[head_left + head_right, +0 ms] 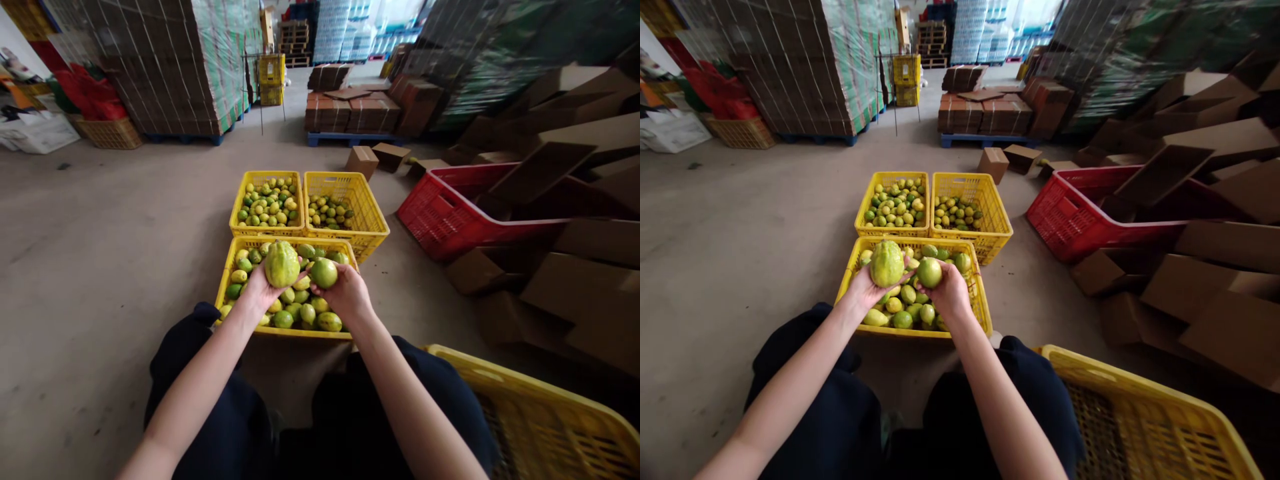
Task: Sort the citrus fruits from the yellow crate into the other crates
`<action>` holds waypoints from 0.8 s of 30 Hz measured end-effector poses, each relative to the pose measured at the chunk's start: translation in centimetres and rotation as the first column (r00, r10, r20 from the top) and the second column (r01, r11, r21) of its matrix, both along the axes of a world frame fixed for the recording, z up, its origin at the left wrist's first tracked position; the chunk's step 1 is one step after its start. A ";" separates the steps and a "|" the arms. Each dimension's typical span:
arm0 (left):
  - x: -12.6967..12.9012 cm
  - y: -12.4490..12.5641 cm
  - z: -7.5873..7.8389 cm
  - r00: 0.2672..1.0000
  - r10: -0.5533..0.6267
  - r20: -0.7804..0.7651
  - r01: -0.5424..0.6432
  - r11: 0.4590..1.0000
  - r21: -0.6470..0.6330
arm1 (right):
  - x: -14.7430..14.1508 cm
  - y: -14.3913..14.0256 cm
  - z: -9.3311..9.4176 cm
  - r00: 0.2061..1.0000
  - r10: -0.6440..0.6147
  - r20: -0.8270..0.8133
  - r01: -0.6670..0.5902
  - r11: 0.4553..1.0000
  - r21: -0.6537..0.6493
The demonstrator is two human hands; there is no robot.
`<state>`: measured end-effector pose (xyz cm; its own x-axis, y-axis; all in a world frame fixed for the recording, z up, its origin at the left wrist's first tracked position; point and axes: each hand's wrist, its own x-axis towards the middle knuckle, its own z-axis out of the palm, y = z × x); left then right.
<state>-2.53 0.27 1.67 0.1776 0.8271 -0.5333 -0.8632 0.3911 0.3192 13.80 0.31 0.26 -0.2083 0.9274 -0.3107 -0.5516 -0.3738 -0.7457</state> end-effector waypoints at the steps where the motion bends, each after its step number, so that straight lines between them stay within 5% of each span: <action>1: -0.1 0.0 0.0 1.000 0.012 0.005 -0.012 1.000 -0.003 | -0.1 0.0 0.0 1.000 -0.007 -0.006 0.007 1.000 0.001; 8: -0.1 -0.2 1.2 0.987 0.057 -0.148 -0.062 0.998 -0.031 | -1.1 -0.3 0.6 0.990 -0.134 -0.041 0.133 0.990 -0.038; 13: 0.1 -0.9 1.5 0.991 0.009 -0.135 -0.016 0.999 -0.047 | -0.9 -0.1 -0.7 0.993 -0.077 -0.090 0.060 0.983 -0.173; 19: -0.4 -0.8 0.8 0.992 -0.077 -0.099 0.080 0.997 0.021 | -0.8 0.2 -2.6 0.994 -0.107 -0.033 0.104 0.991 -0.090; 24: -0.6 -0.8 1.2 0.997 -0.076 -0.019 0.077 0.995 0.058 | -0.8 0.0 -1.3 0.997 -0.075 -0.037 0.072 0.996 -0.060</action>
